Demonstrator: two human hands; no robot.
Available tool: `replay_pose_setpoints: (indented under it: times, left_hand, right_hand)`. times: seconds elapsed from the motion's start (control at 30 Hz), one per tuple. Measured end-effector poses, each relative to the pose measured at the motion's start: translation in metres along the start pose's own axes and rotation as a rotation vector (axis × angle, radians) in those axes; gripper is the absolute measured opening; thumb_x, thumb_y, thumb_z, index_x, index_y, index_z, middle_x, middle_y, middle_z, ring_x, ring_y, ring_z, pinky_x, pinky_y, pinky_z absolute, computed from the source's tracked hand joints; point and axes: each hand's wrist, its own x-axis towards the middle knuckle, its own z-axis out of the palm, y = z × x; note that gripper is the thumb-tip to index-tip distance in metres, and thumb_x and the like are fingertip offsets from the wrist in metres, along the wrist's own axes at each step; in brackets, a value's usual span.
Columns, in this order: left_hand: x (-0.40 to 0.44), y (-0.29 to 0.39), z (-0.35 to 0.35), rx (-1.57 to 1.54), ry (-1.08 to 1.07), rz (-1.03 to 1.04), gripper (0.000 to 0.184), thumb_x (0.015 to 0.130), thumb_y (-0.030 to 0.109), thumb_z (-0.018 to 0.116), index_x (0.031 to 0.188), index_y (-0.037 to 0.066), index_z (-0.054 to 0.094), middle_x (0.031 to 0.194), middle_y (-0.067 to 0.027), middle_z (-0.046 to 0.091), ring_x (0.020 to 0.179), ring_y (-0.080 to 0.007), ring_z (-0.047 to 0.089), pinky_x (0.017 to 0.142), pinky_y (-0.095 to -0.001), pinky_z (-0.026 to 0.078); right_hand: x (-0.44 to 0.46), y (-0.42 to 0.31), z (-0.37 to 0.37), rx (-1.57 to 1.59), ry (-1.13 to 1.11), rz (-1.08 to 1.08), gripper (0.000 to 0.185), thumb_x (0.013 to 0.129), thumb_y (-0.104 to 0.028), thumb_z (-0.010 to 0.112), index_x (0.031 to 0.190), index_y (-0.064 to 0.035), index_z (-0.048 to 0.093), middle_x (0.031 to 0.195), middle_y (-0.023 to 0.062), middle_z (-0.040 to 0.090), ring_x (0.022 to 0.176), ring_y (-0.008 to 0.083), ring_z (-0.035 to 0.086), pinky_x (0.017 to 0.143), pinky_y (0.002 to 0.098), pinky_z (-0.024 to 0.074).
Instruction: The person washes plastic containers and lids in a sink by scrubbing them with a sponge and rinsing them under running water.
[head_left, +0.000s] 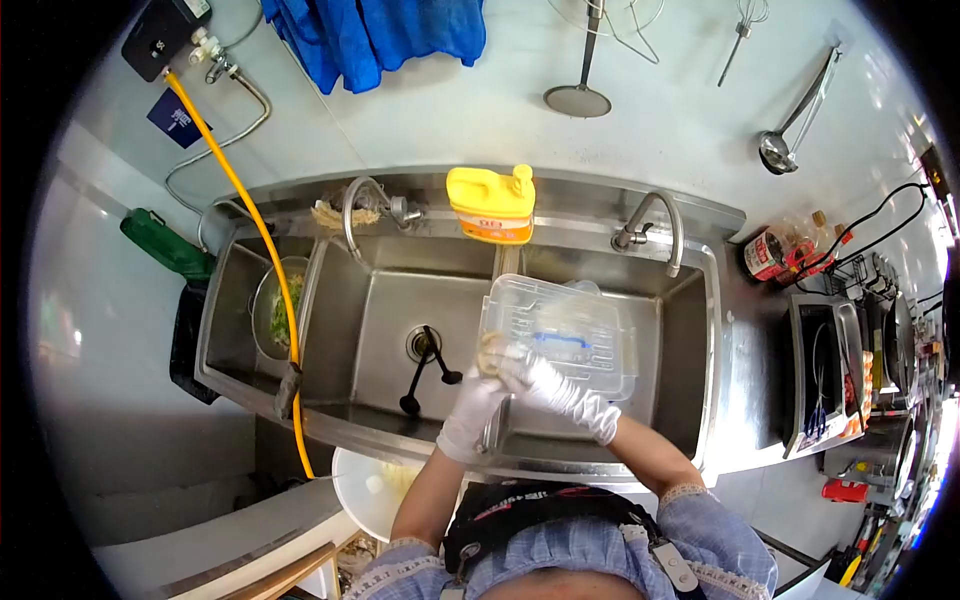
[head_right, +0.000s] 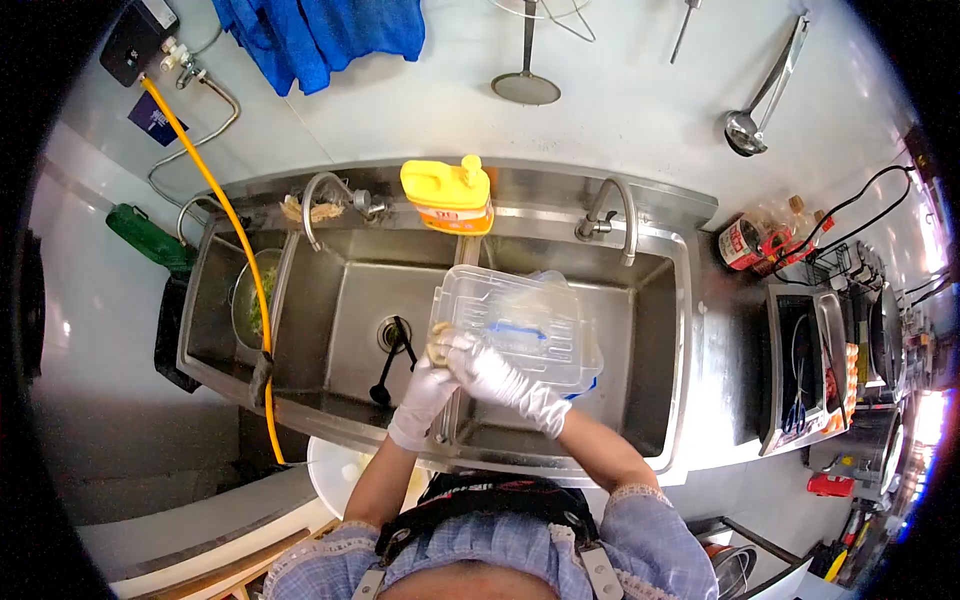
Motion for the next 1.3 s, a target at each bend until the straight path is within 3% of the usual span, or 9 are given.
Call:
replay_pose_setpoints:
  times: [0.17,0.37,0.5,0.7,0.83,0.93,0.97,1.03,1.3]
  left_hand:
    - [-0.023,0.024,0.052,0.030,0.098,-0.029,0.068,0.082,-0.009,0.045,0.140,0.006,0.014,0.127,-0.0213,0.045,0.106,-0.0336,0.056,0.086,-0.0453,0.051]
    - [-0.022,0.003,0.044,0.046,0.065,-0.011,0.070,0.082,-0.010,0.043,0.142,0.004,0.010,0.128,-0.0215,0.044,0.111,-0.0346,0.053,0.090,-0.0427,0.048]
    - [-0.026,0.010,0.077,0.039,0.091,-0.089,0.065,0.082,-0.009,0.044,0.141,0.005,0.020,0.124,-0.0176,0.046,0.105,-0.0292,0.056,0.088,-0.0417,0.050]
    - [-0.019,-0.016,0.044,0.011,0.038,-0.015,0.069,0.080,-0.011,0.042,0.142,0.008,0.018,0.124,-0.0177,0.046,0.103,-0.0329,0.057,0.086,-0.0455,0.050]
    - [-0.024,-0.007,0.075,-0.059,0.077,-0.098,0.072,0.080,-0.011,0.043,0.143,0.007,0.014,0.122,-0.0222,0.046,0.106,-0.0403,0.054,0.088,-0.0458,0.048]
    - [-0.018,-0.017,0.052,0.099,0.097,0.005,0.063,0.082,-0.009,0.044,0.139,0.003,0.022,0.119,-0.0196,0.049,0.107,-0.0340,0.055,0.088,-0.0419,0.049]
    - [-0.017,-0.022,0.040,0.234,0.123,0.078,0.059,0.083,-0.008,0.044,0.137,0.002,0.025,0.118,-0.0188,0.051,0.106,-0.0316,0.056,0.088,-0.0403,0.049]
    - [-0.028,-0.005,0.059,0.037,0.084,-0.013,0.055,0.087,-0.003,0.044,0.138,0.001,0.023,0.120,-0.0193,0.050,0.105,-0.0317,0.056,0.087,-0.0397,0.050]
    - [-0.037,0.008,0.064,0.078,0.108,0.044,0.064,0.089,0.000,0.043,0.142,0.003,0.007,0.131,-0.0277,0.039,0.104,-0.0406,0.056,0.086,-0.0457,0.050]
  right_hand:
    - [0.041,0.004,-0.027,-0.209,0.162,0.152,0.035,0.069,-0.010,0.059,0.103,0.0005,0.056,0.107,0.0170,0.056,0.103,0.0317,0.053,0.089,0.0397,0.0430]
    - [0.006,-0.036,-0.050,-0.173,-0.081,0.013,0.040,0.066,-0.013,0.061,0.105,-0.0016,0.058,0.113,0.0154,0.053,0.109,0.0313,0.051,0.090,0.0409,0.0423]
    - [0.020,-0.012,-0.061,-0.450,0.060,0.204,0.038,0.066,-0.015,0.061,0.103,-0.0068,0.058,0.116,0.0126,0.050,0.100,0.0304,0.049,0.086,0.0419,0.0407]
    - [-0.011,-0.040,-0.058,-0.285,-0.095,0.075,0.035,0.067,-0.013,0.060,0.101,-0.0064,0.059,0.107,0.0106,0.052,0.098,0.0291,0.049,0.081,0.0411,0.0424]
    - [0.010,-0.002,-0.070,-0.402,0.302,0.213,0.034,0.065,-0.013,0.062,0.098,-0.0051,0.060,0.103,0.0142,0.053,0.092,0.0346,0.050,0.078,0.0427,0.0413]
    - [-0.005,-0.046,-0.051,-0.264,-0.050,0.198,0.034,0.066,-0.015,0.063,0.097,-0.0041,0.061,0.110,0.0152,0.053,0.097,0.0355,0.049,0.083,0.0457,0.0397]
    - [-0.013,-0.043,-0.027,-0.426,0.081,0.011,0.037,0.067,-0.013,0.061,0.103,-0.0041,0.059,0.111,0.0140,0.053,0.099,0.0341,0.049,0.087,0.0455,0.0382]
    - [0.001,-0.039,-0.040,-0.340,0.301,0.201,0.040,0.069,-0.009,0.058,0.109,-0.0046,0.057,0.112,0.0121,0.053,0.100,0.0317,0.049,0.089,0.0432,0.0377]
    - [0.013,-0.005,-0.075,-0.384,0.412,0.309,0.034,0.067,-0.001,0.058,0.100,-0.0040,0.059,0.102,0.0119,0.056,0.092,0.0316,0.052,0.080,0.0394,0.0434]
